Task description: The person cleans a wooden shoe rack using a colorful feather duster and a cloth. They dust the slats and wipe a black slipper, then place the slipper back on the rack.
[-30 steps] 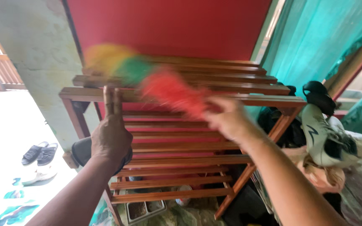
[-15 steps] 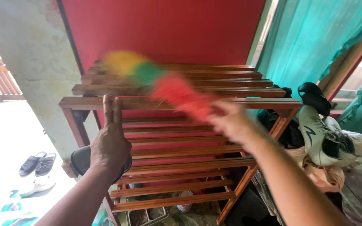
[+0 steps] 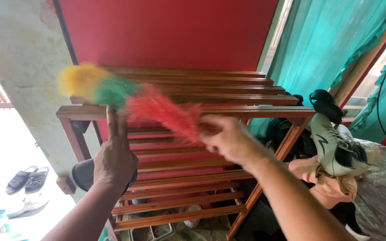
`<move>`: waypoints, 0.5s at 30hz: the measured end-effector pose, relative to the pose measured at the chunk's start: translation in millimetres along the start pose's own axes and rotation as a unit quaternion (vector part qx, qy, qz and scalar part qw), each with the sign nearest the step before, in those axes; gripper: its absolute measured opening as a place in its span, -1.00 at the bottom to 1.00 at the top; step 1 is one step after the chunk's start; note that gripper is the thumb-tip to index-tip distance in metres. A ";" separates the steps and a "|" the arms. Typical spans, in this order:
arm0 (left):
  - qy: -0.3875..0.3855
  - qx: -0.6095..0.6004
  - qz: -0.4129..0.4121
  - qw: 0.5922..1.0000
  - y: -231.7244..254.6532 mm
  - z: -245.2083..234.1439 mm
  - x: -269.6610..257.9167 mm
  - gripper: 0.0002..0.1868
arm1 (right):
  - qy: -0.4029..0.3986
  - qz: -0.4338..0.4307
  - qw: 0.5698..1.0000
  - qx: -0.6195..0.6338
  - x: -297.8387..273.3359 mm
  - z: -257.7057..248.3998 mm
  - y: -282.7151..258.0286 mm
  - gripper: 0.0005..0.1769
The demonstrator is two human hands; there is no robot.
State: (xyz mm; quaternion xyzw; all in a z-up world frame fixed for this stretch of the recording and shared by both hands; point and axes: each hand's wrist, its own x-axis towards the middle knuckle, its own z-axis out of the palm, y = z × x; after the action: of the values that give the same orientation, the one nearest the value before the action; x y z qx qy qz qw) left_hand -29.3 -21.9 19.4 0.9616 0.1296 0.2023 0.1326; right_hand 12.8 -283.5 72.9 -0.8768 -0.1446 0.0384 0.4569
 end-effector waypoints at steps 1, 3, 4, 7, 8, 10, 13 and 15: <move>0.008 -0.003 0.007 1.000 -2.3 0.3 -0.6 0.11 | 0.012 0.001 1.000 -0.012 1.0 -5.9 3.0 -0.43; 0.025 -0.009 0.017 1.000 -4.8 0.4 -2.3 0.18 | 0.143 0.103 0.983 -0.050 3.3 -32.0 20.7 -0.47; 0.021 -0.001 0.016 1.000 -4.4 -0.3 -2.1 0.18 | 0.205 0.101 0.973 -0.033 2.7 -45.6 34.3 -0.52; 0.012 0.016 0.011 1.000 -4.1 -3.8 -0.7 0.19 | 0.378 0.123 0.897 -0.194 9.1 -83.1 63.7 -0.65; 0.008 0.014 0.010 1.000 -4.0 -3.7 -0.9 0.21 | 0.365 0.123 0.903 -0.188 11.8 -81.2 68.2 -0.66; 0.009 0.014 0.011 1.000 -4.2 -2.2 -0.5 0.19 | 0.342 0.125 0.915 -0.174 13.5 -62.4 63.8 -0.68; 0.032 0.013 0.022 0.999 -6.2 6.6 1.6 0.13 | 0.245 0.071 0.959 -0.121 3.5 -18.3 35.0 -0.69; 0.055 0.008 0.038 0.998 -11.9 15.5 3.4 0.12 | 0.079 -0.017 0.996 -0.046 -8.4 10.5 15.2 -0.62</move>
State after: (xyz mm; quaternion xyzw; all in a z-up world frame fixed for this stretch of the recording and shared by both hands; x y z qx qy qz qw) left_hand -22.0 -12.9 3.3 0.9544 0.1016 0.2583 0.1097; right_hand 6.1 -285.8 53.9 -0.8946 -0.1245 -0.0455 0.4268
